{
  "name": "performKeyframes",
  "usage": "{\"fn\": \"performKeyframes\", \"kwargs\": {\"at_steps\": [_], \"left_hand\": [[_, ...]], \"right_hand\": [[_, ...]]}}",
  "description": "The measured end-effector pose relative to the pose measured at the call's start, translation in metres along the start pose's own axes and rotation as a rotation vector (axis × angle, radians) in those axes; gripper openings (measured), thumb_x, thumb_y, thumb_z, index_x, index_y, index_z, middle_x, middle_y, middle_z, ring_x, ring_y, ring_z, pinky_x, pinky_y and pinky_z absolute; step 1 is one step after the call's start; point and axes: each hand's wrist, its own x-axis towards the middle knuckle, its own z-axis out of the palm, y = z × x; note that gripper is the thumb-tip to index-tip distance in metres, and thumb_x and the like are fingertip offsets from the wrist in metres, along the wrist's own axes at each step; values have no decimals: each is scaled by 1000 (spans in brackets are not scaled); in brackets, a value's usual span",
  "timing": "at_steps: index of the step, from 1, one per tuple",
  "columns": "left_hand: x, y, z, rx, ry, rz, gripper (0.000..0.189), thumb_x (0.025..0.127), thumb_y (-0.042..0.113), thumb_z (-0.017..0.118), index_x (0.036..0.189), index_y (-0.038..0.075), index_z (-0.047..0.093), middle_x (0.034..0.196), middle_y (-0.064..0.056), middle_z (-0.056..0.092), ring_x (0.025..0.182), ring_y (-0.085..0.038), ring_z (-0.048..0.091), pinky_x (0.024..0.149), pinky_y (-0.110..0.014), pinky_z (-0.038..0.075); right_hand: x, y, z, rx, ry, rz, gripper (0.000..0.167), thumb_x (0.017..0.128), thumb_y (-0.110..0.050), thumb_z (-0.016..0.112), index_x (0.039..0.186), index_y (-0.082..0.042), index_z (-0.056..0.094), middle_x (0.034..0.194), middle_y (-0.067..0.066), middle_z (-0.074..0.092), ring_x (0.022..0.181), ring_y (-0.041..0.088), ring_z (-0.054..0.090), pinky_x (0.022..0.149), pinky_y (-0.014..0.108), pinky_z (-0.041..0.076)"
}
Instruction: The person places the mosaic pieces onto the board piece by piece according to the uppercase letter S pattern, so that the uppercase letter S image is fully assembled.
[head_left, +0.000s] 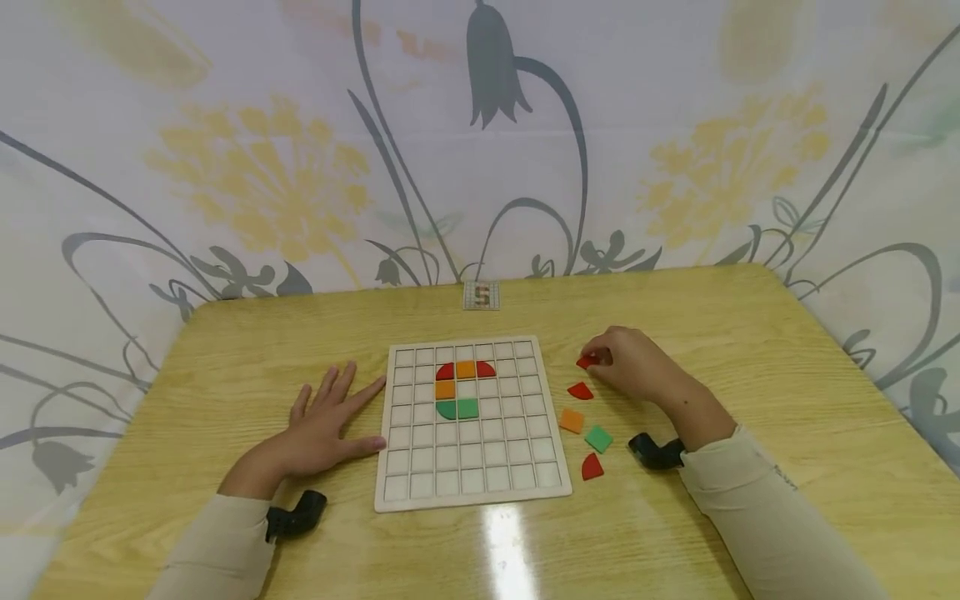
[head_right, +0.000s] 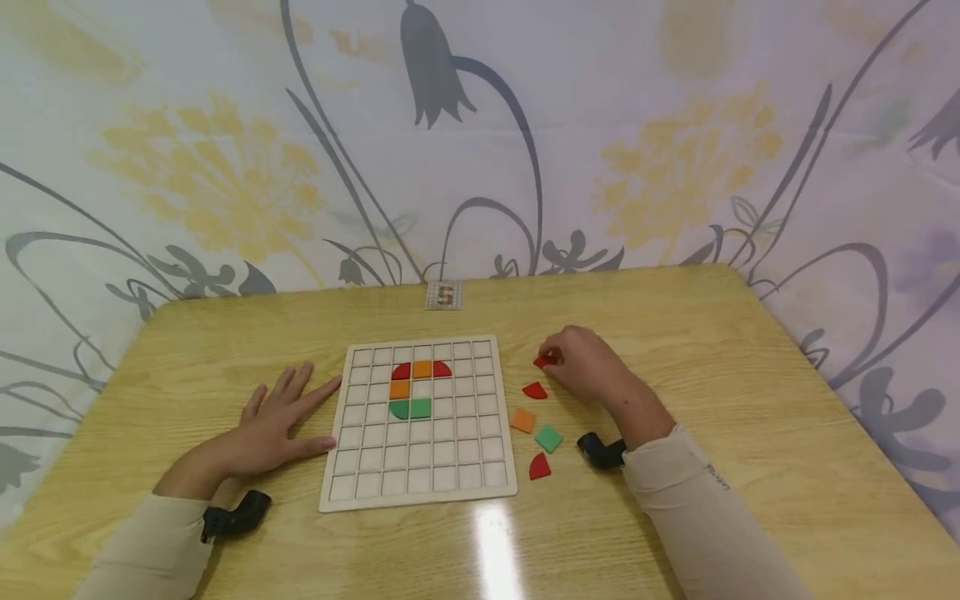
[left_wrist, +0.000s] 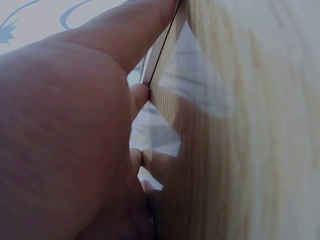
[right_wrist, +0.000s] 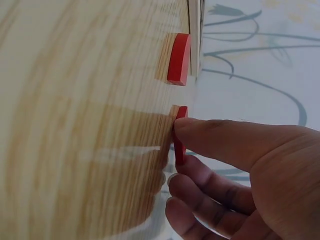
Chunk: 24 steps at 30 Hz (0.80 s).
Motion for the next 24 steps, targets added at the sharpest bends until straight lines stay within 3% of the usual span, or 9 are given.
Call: {"fn": "performKeyframes", "kwargs": {"at_steps": [24], "left_hand": [[0,2,2,-9,12,-1,84,92,55,65,160,24,26,168,-22,-4,152,-48,-12,114,-69,-14]], "right_hand": [[-1,4,1,70,6,21,10,90,-6,71,100,-5,68,87,7,66,77,18,58,70,33,51]]}}
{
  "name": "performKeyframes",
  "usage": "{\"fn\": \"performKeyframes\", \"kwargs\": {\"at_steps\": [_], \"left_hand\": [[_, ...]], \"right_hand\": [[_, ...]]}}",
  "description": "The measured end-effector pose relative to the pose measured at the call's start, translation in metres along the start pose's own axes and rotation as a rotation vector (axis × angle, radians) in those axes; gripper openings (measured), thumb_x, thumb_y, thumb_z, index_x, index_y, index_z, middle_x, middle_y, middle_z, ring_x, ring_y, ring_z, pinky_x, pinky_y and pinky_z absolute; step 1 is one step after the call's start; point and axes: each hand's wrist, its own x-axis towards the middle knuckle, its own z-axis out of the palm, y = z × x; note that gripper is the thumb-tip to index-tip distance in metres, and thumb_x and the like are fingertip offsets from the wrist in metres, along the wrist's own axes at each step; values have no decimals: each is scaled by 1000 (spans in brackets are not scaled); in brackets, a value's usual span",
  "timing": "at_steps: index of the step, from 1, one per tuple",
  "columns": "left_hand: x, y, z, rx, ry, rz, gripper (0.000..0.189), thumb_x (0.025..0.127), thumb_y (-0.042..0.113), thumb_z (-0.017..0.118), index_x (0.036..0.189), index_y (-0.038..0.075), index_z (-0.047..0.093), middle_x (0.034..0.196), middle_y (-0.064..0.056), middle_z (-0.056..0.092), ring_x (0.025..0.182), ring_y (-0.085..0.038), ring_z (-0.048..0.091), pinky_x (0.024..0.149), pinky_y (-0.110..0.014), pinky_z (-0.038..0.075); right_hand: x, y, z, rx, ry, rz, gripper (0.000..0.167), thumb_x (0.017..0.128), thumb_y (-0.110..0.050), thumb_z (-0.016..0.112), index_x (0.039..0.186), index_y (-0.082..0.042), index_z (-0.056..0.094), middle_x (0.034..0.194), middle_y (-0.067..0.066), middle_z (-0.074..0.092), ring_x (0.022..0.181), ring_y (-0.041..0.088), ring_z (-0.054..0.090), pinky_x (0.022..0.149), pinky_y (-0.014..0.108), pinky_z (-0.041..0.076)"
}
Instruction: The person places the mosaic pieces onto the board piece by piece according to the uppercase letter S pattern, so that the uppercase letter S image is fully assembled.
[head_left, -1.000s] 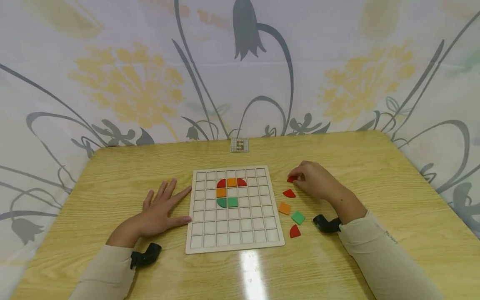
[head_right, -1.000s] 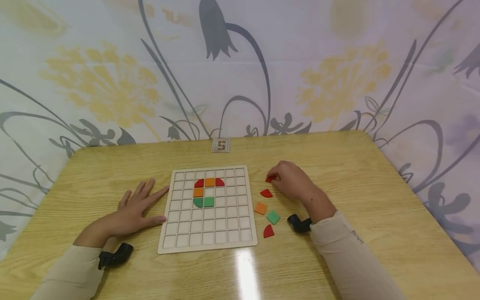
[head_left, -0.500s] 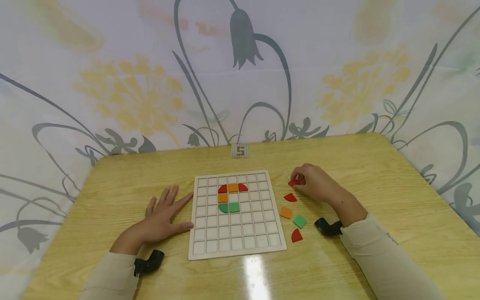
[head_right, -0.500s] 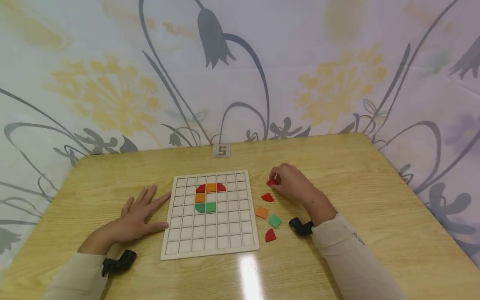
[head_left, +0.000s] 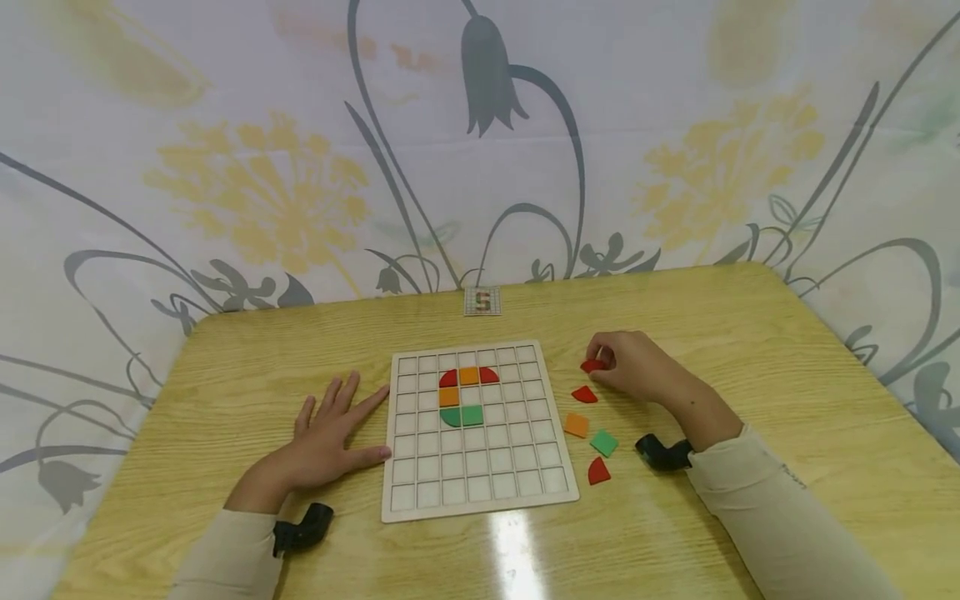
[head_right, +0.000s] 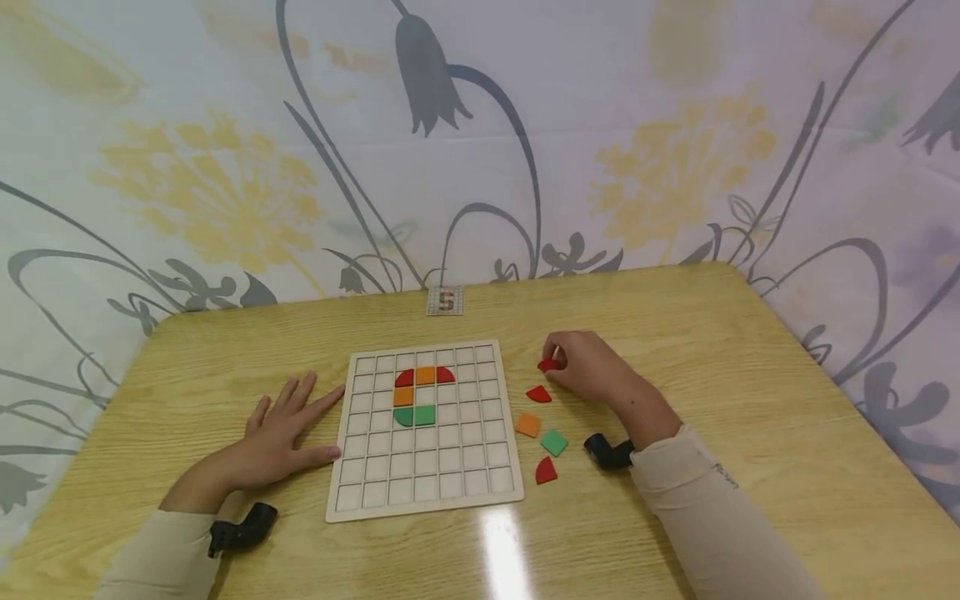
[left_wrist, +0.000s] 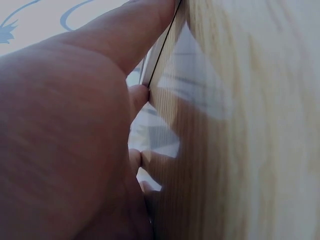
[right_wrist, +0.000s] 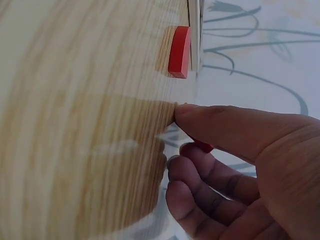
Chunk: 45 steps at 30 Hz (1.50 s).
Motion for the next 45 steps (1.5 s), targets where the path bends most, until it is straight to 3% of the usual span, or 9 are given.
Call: {"fn": "performKeyframes", "kwargs": {"at_steps": [16,26,36,45], "left_hand": [[-1,3,-1,-14,1,-11,85,91,55,66,160,24,27,168,-21,-4,153,-46,-13,114,-69,-16],[0,-1,1,-11,-2,-8,85,91,56,66,161,25,26,168,-21,-4,153,-45,-13,114,-68,-16],[1,2,1,-2,1,-15,86,91,55,66,160,23,27,168,-21,-3,153,-47,-12,114,-69,-15],[0,2,1,-5,0,-13,86,91,55,66,160,24,26,168,-21,-4,153,-46,-13,114,-69,-15]], "right_hand": [[1,2,3,92,50,-40,7,95,-7,66,101,-7,62,88,5,69,75,13,62,69,32,51],[-2,-10,5,169,76,-65,7,95,-6,67,97,-7,60,94,7,73,86,16,66,73,32,52],[-5,-23,9,309,24,-72,7,97,-10,66,96,-9,59,99,8,70,92,19,66,71,27,55],[-7,-31,8,319,38,-109,7,98,-10,65,100,-9,59,99,11,71,88,25,67,67,26,52]]}}
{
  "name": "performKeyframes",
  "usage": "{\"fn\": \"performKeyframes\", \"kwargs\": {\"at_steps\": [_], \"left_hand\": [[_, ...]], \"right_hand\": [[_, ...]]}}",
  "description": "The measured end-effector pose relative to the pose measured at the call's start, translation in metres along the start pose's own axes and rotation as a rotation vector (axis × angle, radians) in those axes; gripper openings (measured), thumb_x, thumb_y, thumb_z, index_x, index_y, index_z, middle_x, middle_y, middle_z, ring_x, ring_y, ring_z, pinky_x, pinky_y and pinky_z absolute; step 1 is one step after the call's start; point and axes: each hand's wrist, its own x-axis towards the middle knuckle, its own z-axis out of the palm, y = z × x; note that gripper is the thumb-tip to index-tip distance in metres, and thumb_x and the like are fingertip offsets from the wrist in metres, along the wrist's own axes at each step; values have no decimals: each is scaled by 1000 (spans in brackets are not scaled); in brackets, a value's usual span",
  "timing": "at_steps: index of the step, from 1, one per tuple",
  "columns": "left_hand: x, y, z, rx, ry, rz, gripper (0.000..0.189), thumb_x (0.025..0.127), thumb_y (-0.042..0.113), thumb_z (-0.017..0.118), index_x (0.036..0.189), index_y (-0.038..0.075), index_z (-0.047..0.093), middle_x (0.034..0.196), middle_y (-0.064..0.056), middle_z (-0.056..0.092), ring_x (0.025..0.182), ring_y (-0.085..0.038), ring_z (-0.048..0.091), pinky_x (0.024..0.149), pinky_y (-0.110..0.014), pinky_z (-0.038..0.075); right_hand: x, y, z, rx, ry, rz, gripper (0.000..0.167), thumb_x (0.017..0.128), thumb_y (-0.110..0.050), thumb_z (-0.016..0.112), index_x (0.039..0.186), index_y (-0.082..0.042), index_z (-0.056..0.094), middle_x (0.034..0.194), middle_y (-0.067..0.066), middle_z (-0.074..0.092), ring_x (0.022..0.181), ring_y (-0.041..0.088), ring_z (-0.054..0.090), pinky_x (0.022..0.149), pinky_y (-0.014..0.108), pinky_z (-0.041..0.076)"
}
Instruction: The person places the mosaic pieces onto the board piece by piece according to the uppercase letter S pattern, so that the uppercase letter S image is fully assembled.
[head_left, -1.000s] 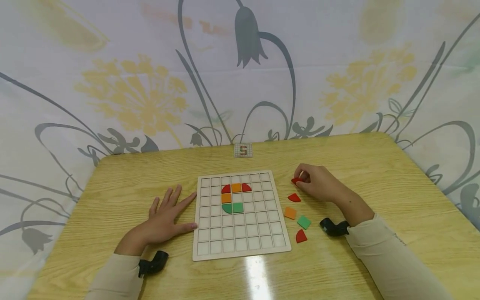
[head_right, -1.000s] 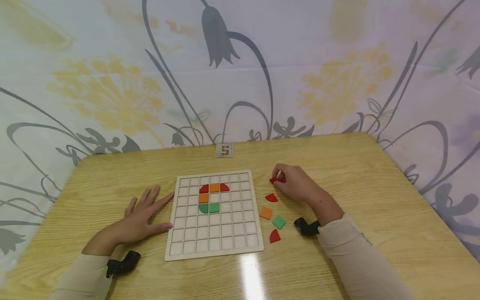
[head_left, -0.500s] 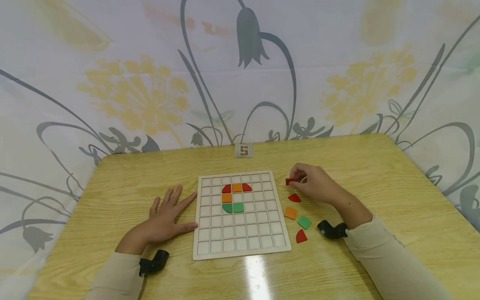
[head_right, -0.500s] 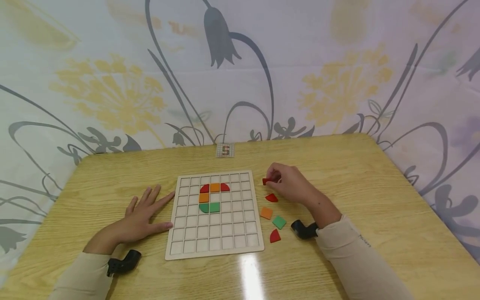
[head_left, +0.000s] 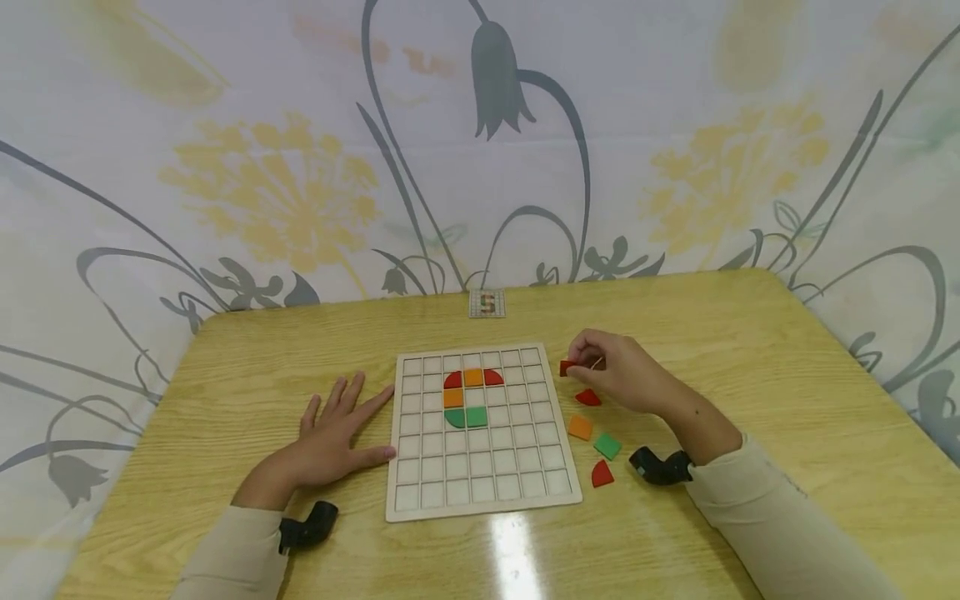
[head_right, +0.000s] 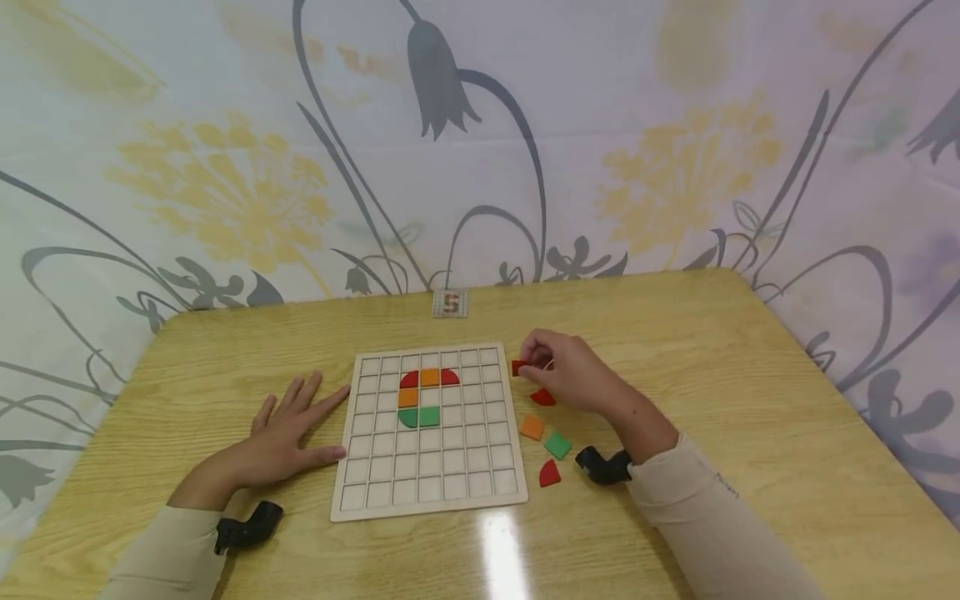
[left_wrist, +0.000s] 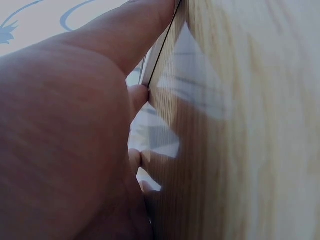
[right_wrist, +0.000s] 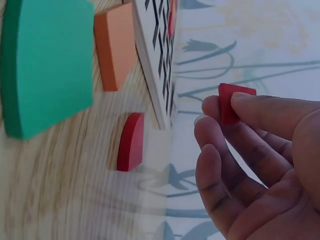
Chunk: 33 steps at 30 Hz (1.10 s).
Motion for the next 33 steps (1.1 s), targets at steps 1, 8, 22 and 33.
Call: {"fn": "performKeyframes", "kwargs": {"at_steps": [1,8,22,33], "left_hand": [[0,0,0,-2,0,0,86,91,55,66,160,24,26,168,-21,-4,153,-46,-13,114,-69,-15],[0,1,-1,1,3,2,86,91,56,66,160,24,26,168,-21,-4,153,-47,-12,114,-69,-15],[-1,2,-3,-1,2,2,86,91,55,66,160,22,27,168,-22,-4,152,-47,-12,114,-69,-15],[-1,1,-1,-9,3,5,86,91,55,66,160,22,28,167,-23,-3,152,-48,-12,114,-69,-14]], "right_hand": [[0,-1,0,1,0,-1,7,97,-9,65,102,-8,60,99,11,71,88,25,67,66,26,52],[-1,-12,1,-95,30,-52,27,97,-6,65,124,-6,67,96,8,73,83,16,66,69,25,54],[-5,-36,9,-55,37,-97,20,97,-6,65,116,-7,68,94,11,73,67,19,60,55,26,52],[7,-52,25,-43,93,-157,22,93,0,68,114,-6,69,106,7,70,86,14,68,76,33,58]]}}
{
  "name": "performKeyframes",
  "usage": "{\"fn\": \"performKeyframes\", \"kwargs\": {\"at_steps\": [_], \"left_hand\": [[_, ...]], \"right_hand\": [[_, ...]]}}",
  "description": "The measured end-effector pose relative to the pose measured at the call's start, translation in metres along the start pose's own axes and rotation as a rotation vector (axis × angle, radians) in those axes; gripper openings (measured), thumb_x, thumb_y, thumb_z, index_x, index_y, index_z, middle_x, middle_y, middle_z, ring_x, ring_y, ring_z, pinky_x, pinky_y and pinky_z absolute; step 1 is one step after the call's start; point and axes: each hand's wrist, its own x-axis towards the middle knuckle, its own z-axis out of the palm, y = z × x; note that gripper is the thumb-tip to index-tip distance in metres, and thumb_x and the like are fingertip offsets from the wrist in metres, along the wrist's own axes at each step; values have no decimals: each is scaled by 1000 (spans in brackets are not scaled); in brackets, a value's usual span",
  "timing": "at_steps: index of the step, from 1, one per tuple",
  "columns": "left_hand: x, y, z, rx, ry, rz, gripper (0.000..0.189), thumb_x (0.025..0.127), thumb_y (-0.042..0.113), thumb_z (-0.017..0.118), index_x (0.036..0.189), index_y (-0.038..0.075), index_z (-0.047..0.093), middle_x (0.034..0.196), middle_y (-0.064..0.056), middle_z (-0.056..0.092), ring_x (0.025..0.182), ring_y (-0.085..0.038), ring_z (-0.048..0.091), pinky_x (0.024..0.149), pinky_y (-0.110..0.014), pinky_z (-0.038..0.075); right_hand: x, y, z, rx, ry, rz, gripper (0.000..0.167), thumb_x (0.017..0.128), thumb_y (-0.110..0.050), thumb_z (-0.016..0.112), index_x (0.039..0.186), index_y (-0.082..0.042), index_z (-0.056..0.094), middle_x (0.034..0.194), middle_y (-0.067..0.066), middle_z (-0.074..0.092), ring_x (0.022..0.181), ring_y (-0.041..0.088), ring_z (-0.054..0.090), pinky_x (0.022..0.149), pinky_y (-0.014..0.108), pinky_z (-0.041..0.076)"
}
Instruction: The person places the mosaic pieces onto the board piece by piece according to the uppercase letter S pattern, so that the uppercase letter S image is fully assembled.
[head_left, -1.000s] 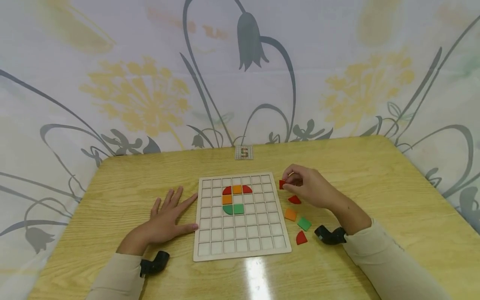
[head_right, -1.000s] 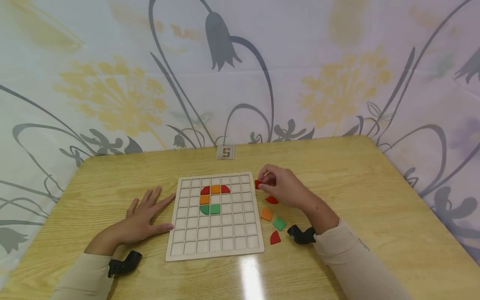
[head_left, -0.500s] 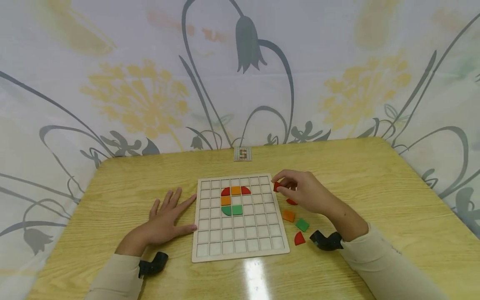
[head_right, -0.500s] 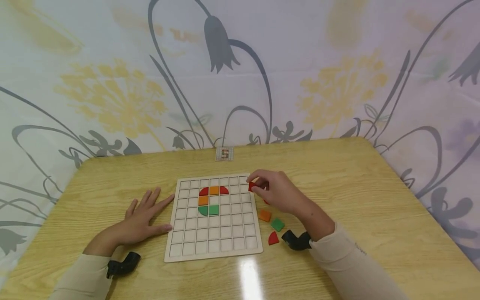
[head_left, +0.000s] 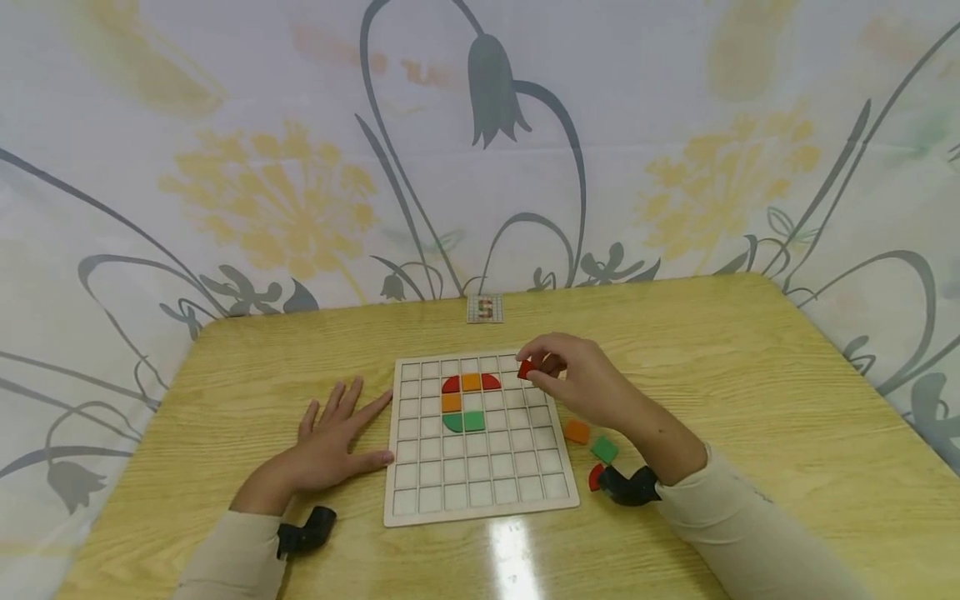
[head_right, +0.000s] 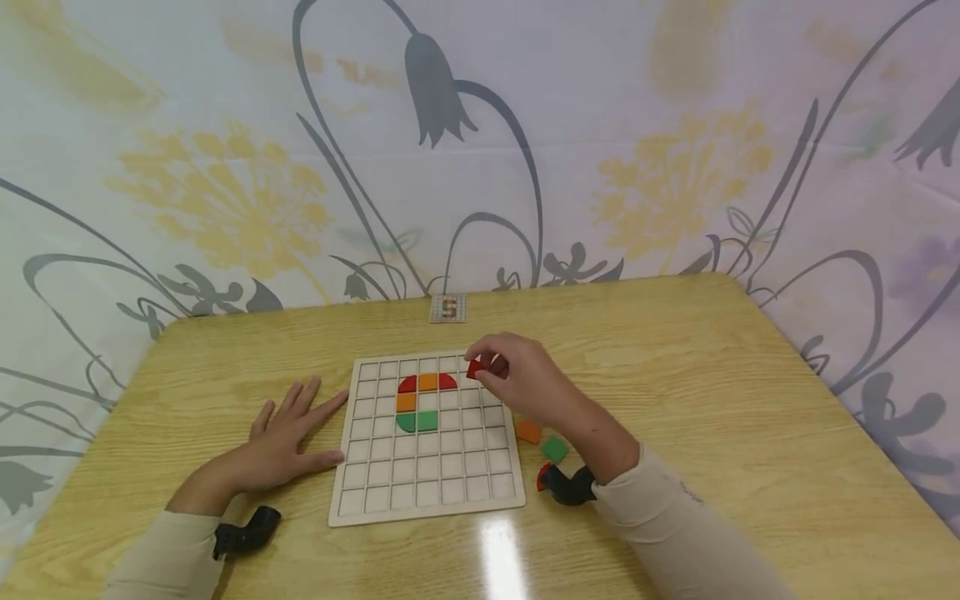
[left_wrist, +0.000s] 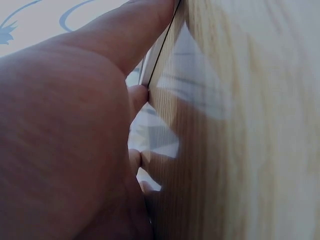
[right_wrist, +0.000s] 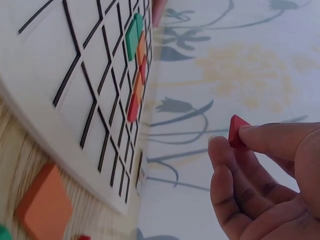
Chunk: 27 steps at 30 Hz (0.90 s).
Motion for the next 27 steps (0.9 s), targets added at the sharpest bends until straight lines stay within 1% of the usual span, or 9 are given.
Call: {"fn": "performKeyframes", "kwargs": {"at_steps": [4,8,12,15,18,23,27], "left_hand": [[1,-2,2,6,13,13,85,91,55,66,160,22,28,167,-23,-3,152,-49,-11,114,-69,-14],[1,-3,2,12,18,19,85,91,56,66,160,23,28,167,-23,-2,152,-48,-11,113,-70,-14],[0,-2,1,15,8,6,85,91,56,65,160,23,27,167,-23,-3,152,-48,-12,113,-69,-15],[0,-1,1,13,8,1,85,92,55,65,160,22,27,167,-23,-2,152,-48,-11,113,-70,-14],[-1,-1,1,17,9,-2,84,92,54,65,160,22,27,167,-24,-2,152,-48,-12,113,-70,-14],[1,-1,0,20,4,-5,85,92,56,65,160,24,27,167,-23,-3,152,-47,-12,114,-69,-14],[2,-2,1,22,-1,-9,85,92,56,65,160,24,26,167,-23,-3,153,-47,-12,114,-69,-14]], "right_hand": [[5,-6,7,8,-9,-8,24,93,-2,68,117,-6,69,108,7,71,86,15,68,76,31,57],[8,-13,14,32,5,-16,24,93,-2,69,117,-6,68,109,7,71,86,15,68,75,30,57],[10,-17,22,34,32,-21,21,92,-2,70,113,-5,69,103,6,72,83,14,67,73,27,57],[11,-16,28,15,33,-2,17,93,-5,70,110,-5,71,95,2,72,83,12,65,72,25,56],[12,-13,32,4,10,21,13,93,-7,70,106,-8,72,91,-2,71,83,11,64,73,25,56],[12,-7,37,-8,-48,61,10,95,-9,68,104,-12,72,91,-4,71,84,10,64,75,26,55],[10,-4,41,-14,-100,88,10,95,-10,68,104,-13,72,89,-4,70,83,9,62,73,25,54]]}}
